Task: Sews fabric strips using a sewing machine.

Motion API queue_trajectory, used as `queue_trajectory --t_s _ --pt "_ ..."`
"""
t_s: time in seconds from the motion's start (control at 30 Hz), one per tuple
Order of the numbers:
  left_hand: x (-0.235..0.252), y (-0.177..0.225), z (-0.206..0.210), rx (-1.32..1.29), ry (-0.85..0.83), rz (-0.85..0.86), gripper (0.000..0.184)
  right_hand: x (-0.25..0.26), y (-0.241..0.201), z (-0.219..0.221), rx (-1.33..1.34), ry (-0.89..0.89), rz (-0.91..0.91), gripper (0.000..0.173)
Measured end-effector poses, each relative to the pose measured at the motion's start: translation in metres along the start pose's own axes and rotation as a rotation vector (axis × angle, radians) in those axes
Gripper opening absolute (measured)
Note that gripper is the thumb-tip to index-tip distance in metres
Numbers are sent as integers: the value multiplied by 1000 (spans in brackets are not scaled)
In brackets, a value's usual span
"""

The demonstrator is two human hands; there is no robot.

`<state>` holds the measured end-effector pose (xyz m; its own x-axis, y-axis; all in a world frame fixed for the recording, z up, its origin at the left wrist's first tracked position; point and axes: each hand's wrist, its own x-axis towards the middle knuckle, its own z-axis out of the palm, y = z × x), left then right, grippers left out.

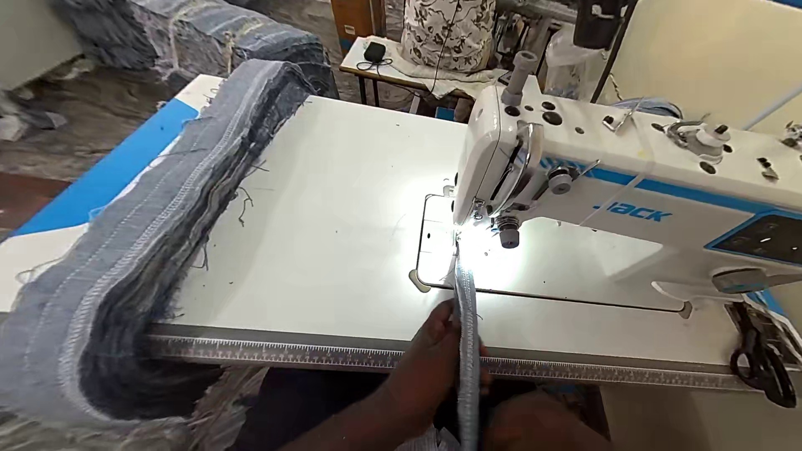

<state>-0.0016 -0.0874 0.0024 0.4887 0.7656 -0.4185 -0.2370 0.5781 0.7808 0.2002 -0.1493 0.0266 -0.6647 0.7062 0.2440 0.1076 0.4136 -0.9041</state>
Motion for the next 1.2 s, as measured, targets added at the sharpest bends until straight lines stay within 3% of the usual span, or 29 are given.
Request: queue_trajectory --t_s 0.03,0.1,0.17,0.27,0.33,0.4,0.5,0.57,0.67,0.8,0.97,1.2 --pt "-4 -8 -3 41 20 76 44 11 6 1 -21 92 32 42" --pt "-19 -25 -9 301 65 226 65 39 22 -3 -169 439 189 32" --pt "-28 -33 -12 561 105 284 65 76 37 -9 -358 660 395 24" --pt "-33 -31 -10 798 111 199 57 124 59 -18 -564 637 606 45" --pt "-36 -20 -4 945 88 74 58 145 63 -21 -708 649 663 34" --pt "-36 -19 -3 1012 40 76 62 145 59 -17 -835 595 635 34" --pt "-35 -12 -4 931 -29 19 62 134 57 -8 -906 510 609 53" --pt "-33 -25 -8 827 -16 117 62 132 60 -9 -880 533 605 57" --pt "-28 -37 -12 686 -12 206 61 131 60 -12 -867 530 594 53" --pt "-29 -42 -13 545 -15 204 61 130 59 -13 -836 525 598 55" --pt "-29 -40 -13 642 -3 220 60 129 59 -12 -852 512 586 55" --pt "-29 -43 -12 565 -26 210 62 128 59 -12 -852 501 566 54"
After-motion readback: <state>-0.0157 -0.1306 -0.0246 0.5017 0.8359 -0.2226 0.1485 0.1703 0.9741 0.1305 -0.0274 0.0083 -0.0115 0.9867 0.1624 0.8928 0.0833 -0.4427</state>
